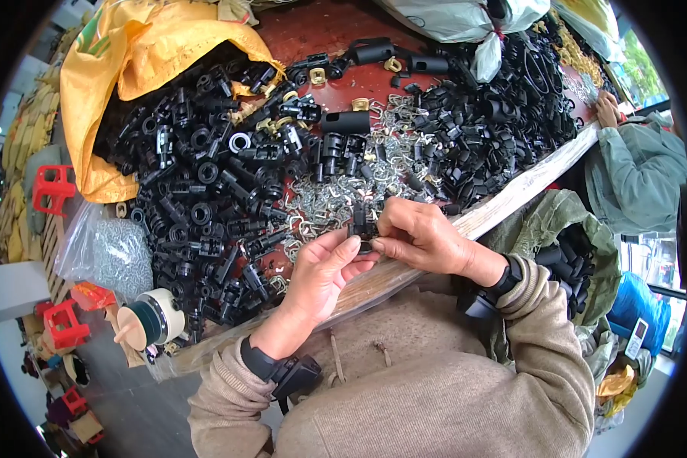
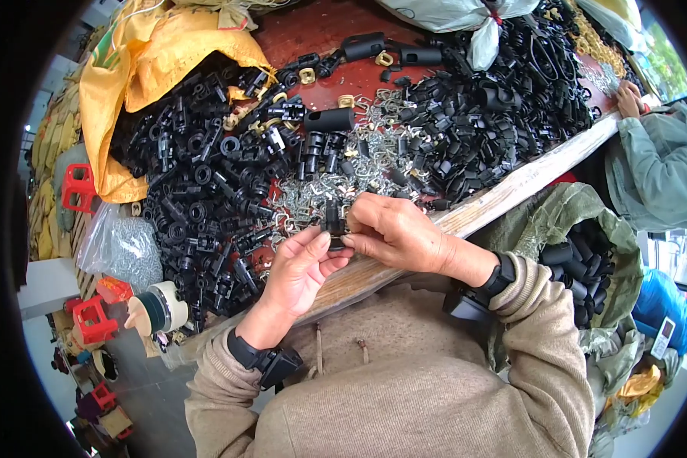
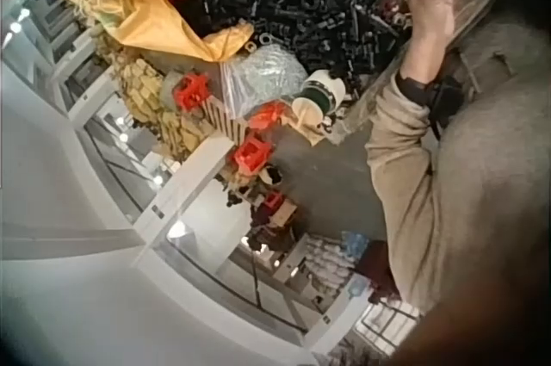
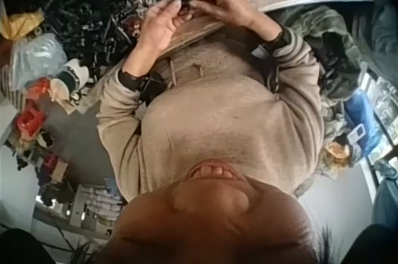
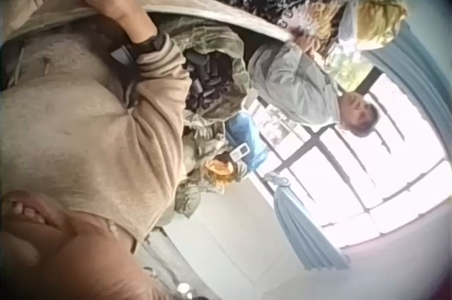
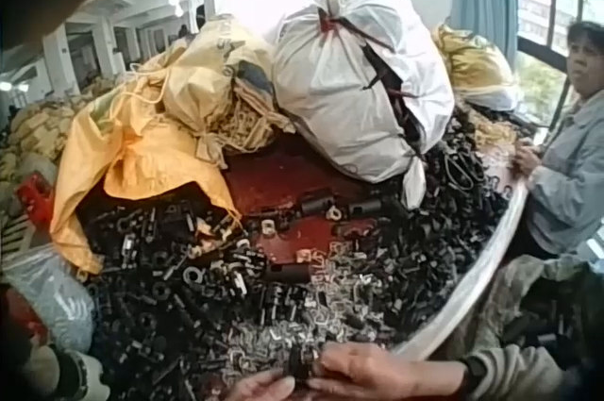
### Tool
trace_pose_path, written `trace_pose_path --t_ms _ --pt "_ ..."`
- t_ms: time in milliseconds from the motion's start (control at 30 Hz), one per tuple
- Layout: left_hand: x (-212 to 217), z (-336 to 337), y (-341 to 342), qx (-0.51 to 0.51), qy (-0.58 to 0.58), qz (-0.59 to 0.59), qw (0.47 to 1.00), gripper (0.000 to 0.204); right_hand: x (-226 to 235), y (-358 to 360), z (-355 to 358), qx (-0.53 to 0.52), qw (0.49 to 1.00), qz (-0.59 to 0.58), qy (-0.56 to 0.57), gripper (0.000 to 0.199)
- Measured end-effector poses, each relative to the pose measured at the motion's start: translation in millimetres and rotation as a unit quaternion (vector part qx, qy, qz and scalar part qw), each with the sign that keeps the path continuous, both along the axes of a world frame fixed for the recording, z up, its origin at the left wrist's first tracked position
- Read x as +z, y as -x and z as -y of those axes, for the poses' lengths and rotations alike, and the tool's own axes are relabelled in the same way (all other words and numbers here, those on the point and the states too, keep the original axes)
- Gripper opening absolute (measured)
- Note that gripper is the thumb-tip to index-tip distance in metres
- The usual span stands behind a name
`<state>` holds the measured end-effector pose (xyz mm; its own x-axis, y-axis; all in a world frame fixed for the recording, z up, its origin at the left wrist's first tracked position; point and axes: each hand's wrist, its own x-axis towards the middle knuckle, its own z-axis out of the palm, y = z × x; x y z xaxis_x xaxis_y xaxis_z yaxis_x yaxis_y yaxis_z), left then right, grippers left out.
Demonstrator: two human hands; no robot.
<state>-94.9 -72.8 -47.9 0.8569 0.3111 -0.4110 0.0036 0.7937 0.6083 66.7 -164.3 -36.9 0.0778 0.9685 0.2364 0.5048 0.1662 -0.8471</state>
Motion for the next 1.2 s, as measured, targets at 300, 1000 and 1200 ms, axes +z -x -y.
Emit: trace_pose_path --t_ms 300,1000,1200 --pt "-4.5 0.3 0.5 0.034 0.011 -0.020 0.999 0.021 7.1 -45.0 -0.7 -0.092 0.956 0.274 -0.038 0.013" --pt "-5.8 2.1 -0.3 0.031 0.000 -0.011 0.999 0.020 -5.3 -145.5 -112.6 -0.248 0.869 0.414 0.108 0.025" --pt "-6.0 2.8 1.0 0.027 -0.003 -0.009 1.000 0.019 -33.3 -139.9 -134.3 -0.196 0.828 0.518 0.083 0.010"
